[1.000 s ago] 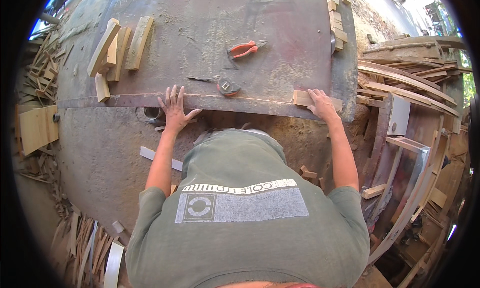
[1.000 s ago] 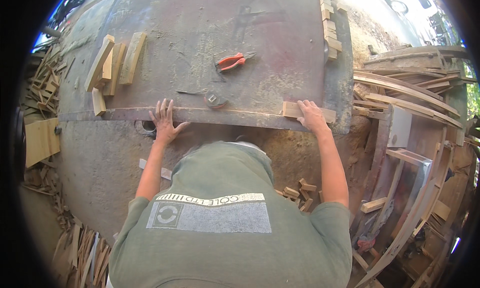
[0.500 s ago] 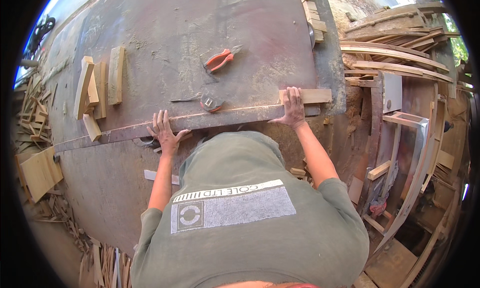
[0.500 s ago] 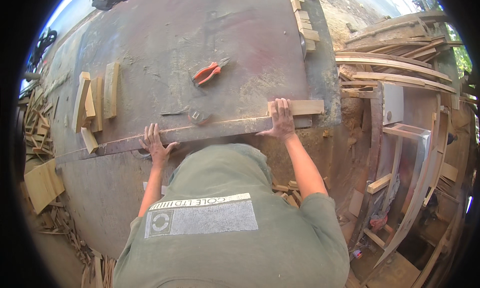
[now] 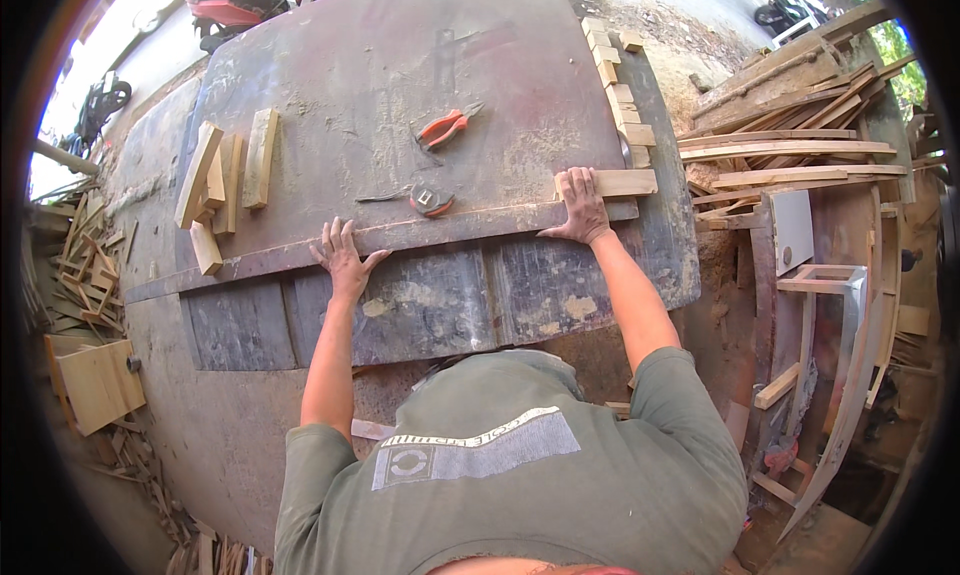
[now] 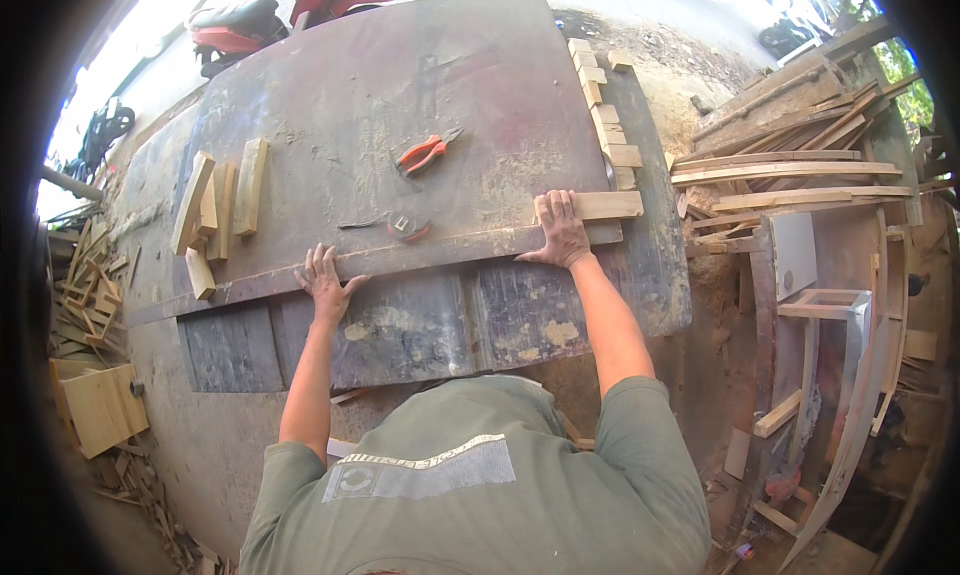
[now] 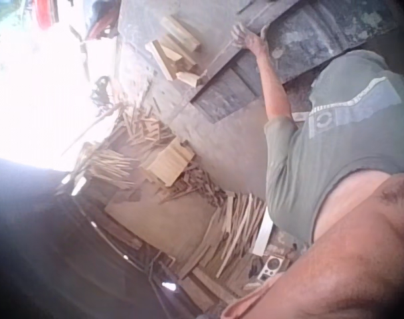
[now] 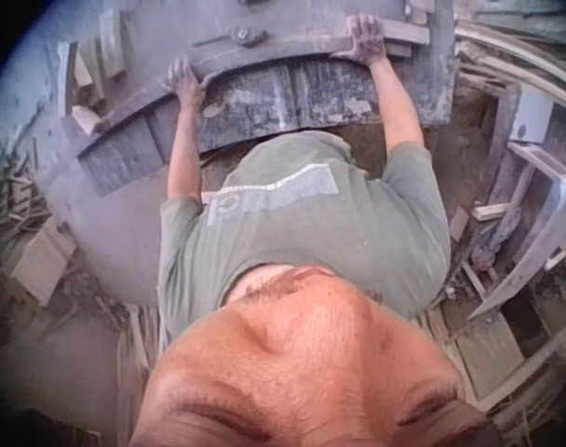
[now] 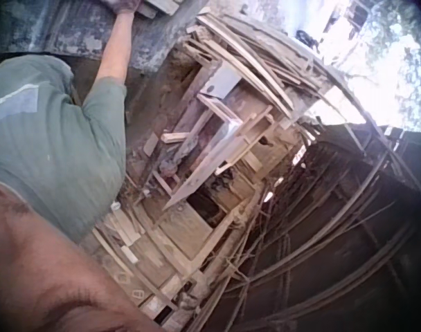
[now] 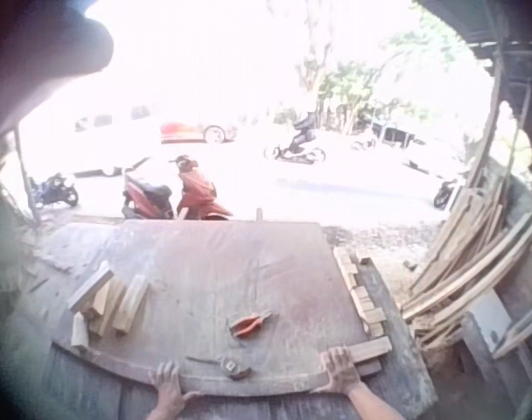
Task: The person moves various wooden blocks and slats across a workbench, aligning them against a wooden guide and grouping them together. The person then picks up a cloth and wipes a large board in the background.
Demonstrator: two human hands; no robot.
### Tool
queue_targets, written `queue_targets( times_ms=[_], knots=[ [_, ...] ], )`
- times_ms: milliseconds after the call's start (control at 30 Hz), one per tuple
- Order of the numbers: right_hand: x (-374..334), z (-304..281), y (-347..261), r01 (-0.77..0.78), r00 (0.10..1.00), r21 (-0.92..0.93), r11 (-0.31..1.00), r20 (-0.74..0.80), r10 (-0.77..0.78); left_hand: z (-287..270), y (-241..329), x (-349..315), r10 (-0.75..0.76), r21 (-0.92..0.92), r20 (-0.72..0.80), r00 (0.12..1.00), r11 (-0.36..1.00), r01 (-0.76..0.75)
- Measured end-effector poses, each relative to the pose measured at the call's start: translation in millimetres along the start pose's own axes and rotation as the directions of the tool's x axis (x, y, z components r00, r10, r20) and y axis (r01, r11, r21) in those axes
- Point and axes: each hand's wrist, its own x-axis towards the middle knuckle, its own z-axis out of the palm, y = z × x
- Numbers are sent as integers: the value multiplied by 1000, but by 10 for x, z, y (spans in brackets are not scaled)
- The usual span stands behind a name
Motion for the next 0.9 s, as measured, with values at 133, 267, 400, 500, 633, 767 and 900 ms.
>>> queue_targets(
  times_ms=[133, 267, 400, 500, 633, 767, 900],
  knots=[
    [101, 32, 56, 9, 1000, -14, 1000, -3, -9, 52, -11, 100, 45, -27, -78, 996, 999, -47],
    [158, 59, 89, -1, 1000, -9, 1000, 3, 1, 78, 1, 193, 39, -28, -66, 997, 999, -40],
    [288, 82, 177, -2, 1000, -22, 1000, -14, 2, 132, -19, 377, 45, -23, -67, 997, 999, -46],
    [458, 88, 254, -9, 1000, -25, 1000, -18, 9, 158, -18, 587, 31, -8, -52, 998, 999, -31],
    [779, 95, 211, -5, 1000, 23, 1000, -22, 6, 95, -149, 771, -85, 64, 70, 994, 995, 80],
    [409, 32, 267, -43, 997, 79, 996, 71, 37, -40, 332, 743, -91, 158, 154, 984, 985, 66],
    [113, -466, -20, -46, 980, 157, 986, 199, 14, -400, 294, -42, -141, 103, 151, 978, 987, 127]
  ],
)
